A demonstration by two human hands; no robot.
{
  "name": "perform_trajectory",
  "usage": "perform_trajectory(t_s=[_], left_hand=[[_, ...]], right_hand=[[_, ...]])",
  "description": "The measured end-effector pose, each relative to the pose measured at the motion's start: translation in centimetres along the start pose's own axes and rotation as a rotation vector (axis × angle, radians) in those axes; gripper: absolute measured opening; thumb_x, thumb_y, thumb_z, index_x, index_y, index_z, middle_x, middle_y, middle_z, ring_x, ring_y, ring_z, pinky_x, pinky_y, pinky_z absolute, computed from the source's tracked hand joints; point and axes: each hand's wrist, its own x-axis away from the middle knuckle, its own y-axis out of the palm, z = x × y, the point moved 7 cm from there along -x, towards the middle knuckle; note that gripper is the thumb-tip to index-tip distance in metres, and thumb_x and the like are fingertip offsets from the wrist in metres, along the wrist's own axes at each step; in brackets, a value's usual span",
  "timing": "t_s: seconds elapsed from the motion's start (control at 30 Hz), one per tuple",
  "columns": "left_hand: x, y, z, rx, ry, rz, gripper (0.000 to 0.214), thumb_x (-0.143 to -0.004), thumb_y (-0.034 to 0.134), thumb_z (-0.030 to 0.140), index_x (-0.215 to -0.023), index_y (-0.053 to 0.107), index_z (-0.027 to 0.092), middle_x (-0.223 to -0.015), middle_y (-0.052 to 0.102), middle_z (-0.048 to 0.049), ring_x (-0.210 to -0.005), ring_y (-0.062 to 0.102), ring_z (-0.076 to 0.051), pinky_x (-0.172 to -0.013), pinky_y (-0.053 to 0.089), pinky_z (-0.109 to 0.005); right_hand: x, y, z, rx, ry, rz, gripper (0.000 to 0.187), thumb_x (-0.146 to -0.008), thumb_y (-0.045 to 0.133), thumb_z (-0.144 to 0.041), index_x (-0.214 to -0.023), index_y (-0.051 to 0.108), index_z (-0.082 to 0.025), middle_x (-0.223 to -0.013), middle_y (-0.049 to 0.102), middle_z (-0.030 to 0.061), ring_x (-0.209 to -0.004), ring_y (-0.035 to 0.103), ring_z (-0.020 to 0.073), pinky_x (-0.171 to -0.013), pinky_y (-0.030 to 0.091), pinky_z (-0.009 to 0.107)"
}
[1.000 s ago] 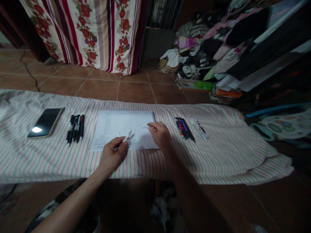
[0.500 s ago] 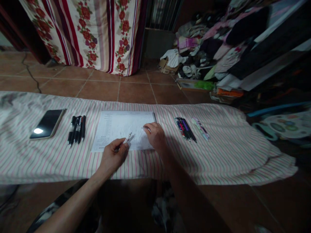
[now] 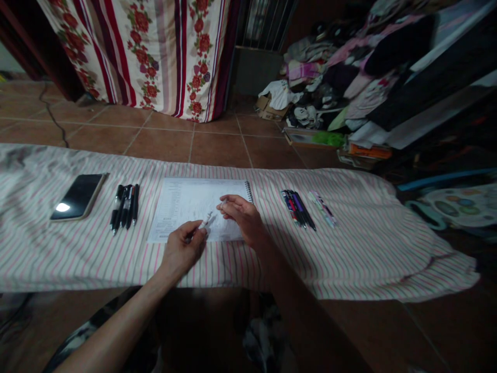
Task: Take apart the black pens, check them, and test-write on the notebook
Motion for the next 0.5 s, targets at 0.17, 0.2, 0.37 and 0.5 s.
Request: perform_trajectory(t_s=[0.17, 0.2, 0.37, 0.5], left_hand=[[0.03, 0.21, -0.11, 0.022, 0.001, -0.012, 0.031, -0.076, 0.057, 0.038, -0.095, 0.068, 0.016, -0.077, 0.068, -0.0041, -0.069, 0.062, -0.017, -0.070, 0.049, -0.032], [0.04, 0.26, -0.09, 0.021, 0.002, -0.016, 0.031, -0.076, 0.057, 0.038, -0.095, 0.068, 0.016, -0.077, 0.068, -0.0041, -0.070, 0.062, -0.017, -0.070, 0.049, -0.032], [0.05, 0.30, -0.06, 0.017, 0.002, -0.005, 0.032, -0.076, 0.057, 0.038, -0.095, 0.068, 0.015, -0.075, 0.068, -0.0041, -0.069, 0.061, -0.017, -0.069, 0.048, -0.032], [0.03, 0.36, -0.29, 0.023, -0.002, 0.000, 0.033, -0.076, 0.058, 0.039, -0.095, 0.068, 0.014, -0.078, 0.067, -0.0048, -0.069, 0.060, -0.017, -0.069, 0.048, -0.031]], right_hand=[[0.13, 0.19, -0.20, -0.007, -0.045, -0.033, 0.026, -0.065, 0.066, -0.035, -0.084, 0.066, -0.018, -0.080, 0.069, 0.0036, -0.069, 0.058, 0.0125, -0.065, 0.045, 0.026], [0.16, 0.14, -0.25, 0.015, -0.058, -0.031, 0.025, -0.065, 0.067, -0.034, -0.084, 0.067, -0.018, -0.079, 0.069, 0.0027, -0.068, 0.057, 0.0119, -0.065, 0.045, 0.025], [0.25, -0.24, -0.37, 0.136, -0.103, -0.010, 0.021, -0.067, 0.065, -0.032, -0.083, 0.070, -0.018, -0.074, 0.067, 0.0003, -0.063, 0.055, 0.0105, -0.061, 0.043, 0.024], [0.15, -0.26, -0.35, 0.141, -0.118, -0.018, 0.021, -0.068, 0.064, -0.032, -0.083, 0.070, -0.018, -0.079, 0.068, 0.0018, -0.067, 0.057, 0.0118, -0.063, 0.043, 0.024]])
